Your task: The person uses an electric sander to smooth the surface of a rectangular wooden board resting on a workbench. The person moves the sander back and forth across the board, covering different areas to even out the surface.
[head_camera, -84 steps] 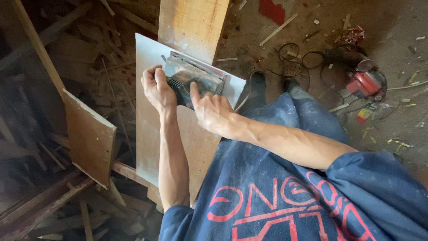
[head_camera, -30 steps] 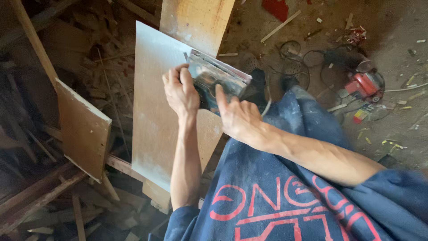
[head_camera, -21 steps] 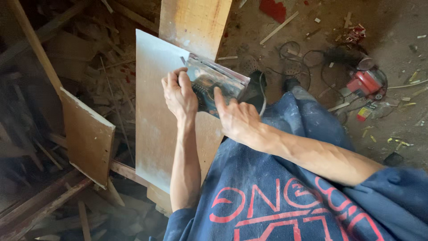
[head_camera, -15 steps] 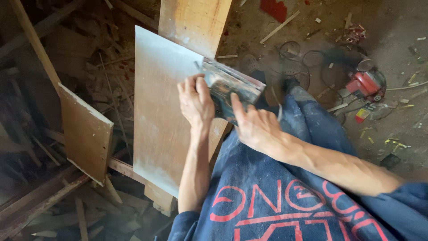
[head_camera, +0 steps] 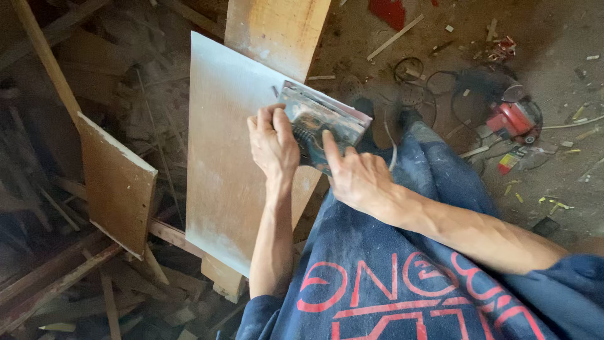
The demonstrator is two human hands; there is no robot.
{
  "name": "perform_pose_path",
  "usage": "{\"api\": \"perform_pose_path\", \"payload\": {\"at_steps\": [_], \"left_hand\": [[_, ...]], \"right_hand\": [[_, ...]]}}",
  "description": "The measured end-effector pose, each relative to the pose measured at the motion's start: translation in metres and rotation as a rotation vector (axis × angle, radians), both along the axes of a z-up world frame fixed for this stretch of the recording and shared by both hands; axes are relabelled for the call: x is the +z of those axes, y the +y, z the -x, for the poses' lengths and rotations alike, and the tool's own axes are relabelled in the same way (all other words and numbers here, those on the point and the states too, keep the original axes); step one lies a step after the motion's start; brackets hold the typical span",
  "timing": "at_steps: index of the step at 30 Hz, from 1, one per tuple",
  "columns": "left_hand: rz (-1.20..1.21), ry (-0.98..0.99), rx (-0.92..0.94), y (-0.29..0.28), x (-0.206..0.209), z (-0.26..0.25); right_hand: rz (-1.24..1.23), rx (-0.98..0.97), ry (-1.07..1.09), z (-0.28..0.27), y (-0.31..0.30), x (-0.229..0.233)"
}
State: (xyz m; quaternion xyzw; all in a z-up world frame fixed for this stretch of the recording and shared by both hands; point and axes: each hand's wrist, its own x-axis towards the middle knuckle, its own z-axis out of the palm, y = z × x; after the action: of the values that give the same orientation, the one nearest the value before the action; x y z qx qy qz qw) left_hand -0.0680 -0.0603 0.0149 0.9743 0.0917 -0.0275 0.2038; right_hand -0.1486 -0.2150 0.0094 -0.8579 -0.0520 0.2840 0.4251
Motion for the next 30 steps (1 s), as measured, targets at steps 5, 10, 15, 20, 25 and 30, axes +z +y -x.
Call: {"api": "perform_pose_path", "payload": {"at_steps": [5,10,15,20,25,30], "left_hand": [[-0.014,-0.047,-0.003,0.032,-0.003,-0.032],[-0.008,-0.056,-0.022,0.063,0.000,-0.071],[0.012,-0.034,-0.023,0.073,0.004,-0.084],[-0.037,-0.004,-0.022,0.060,-0.002,-0.064],[-0.057,-0.031,-0.068,0.027,-0.004,-0.019],[-0.034,0.045,-0.041,-0.006,0.000,0.016]], "right_hand": [[-0.066,0.020,0.042,-0.033,0.027,-0.002],[-0.136,-0.036,-0.004,-0.063,0.060,-0.002],[-0.121,-0.022,-0.069,-0.072,0.072,-0.002],[-0.098,-0.021,0.012,-0.052,0.054,-0.002],[-0.030,0.010,0.029,-0.017,0.016,0.003],[0.008,0.000,0.052,0.013,-0.015,0.003]]}}
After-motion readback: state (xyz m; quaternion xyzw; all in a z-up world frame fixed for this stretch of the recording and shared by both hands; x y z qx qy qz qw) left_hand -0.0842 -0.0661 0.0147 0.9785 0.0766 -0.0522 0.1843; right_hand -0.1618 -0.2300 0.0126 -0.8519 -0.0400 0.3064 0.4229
